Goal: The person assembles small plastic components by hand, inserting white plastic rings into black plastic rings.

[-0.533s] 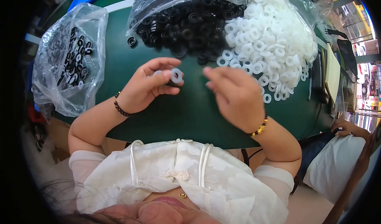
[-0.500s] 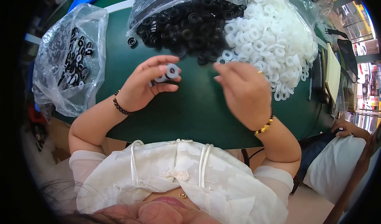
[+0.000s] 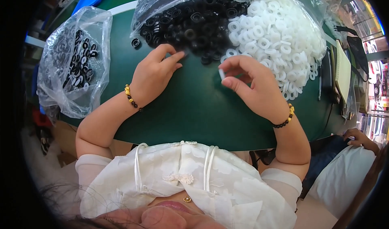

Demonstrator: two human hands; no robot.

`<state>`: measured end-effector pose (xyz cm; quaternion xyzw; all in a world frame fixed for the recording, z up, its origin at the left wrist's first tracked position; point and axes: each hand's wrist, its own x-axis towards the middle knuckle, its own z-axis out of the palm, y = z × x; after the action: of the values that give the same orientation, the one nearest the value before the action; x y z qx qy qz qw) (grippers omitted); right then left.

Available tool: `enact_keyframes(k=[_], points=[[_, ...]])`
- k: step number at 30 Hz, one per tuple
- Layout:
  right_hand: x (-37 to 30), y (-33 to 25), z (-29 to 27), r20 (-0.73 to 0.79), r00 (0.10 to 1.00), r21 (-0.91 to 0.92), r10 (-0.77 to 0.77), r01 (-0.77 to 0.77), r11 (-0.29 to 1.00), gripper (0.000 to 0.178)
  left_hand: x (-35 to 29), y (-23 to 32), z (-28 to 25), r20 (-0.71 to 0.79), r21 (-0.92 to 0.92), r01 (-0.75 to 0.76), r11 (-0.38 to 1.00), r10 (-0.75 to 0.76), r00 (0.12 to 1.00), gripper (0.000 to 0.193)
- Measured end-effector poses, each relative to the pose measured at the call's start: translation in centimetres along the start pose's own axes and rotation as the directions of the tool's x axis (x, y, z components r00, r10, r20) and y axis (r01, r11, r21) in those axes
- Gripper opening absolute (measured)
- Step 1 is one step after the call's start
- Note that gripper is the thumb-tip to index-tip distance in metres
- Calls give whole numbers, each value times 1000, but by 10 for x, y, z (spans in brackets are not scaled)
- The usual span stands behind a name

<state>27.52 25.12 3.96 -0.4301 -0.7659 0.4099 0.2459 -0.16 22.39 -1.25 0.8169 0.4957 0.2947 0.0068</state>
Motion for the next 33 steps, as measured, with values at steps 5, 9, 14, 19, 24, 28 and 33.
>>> enact_keyframes(k=[5, 9, 14, 19, 24, 28, 33], points=[[1, 16, 17, 404, 914, 806, -18, -347, 480, 34, -8, -1, -9, 29, -89, -45, 995, 48, 998, 16], [3, 23, 30, 457, 889, 837, -15, -424, 346, 37, -21, 12, -20, 154, -302, 25, 953, 23, 988, 13], [2, 23, 36, 431, 902, 835, 11, -403, 376, 36, -21, 18, -32, 378, -729, 368, 577, -109, 919, 17], [-4, 15, 51, 273, 961, 740, 43, -239, 629, 33, -23, 21, -30, 172, -739, 237, 630, -164, 971, 33], [-10, 7, 64, 203, 978, 741, 47, -185, 646, 32, -29, 30, -27, 153, -719, 186, 669, -108, 982, 40], [-11, 6, 64, 195, 980, 727, 47, -176, 664, 30, -28, 33, -25, 20, -629, 38, 776, -33, 999, 42], [-10, 1, 65, 138, 989, 628, 48, -124, 768, 30, -32, 32, -23, -20, -597, -12, 802, -1, 1000, 43]])
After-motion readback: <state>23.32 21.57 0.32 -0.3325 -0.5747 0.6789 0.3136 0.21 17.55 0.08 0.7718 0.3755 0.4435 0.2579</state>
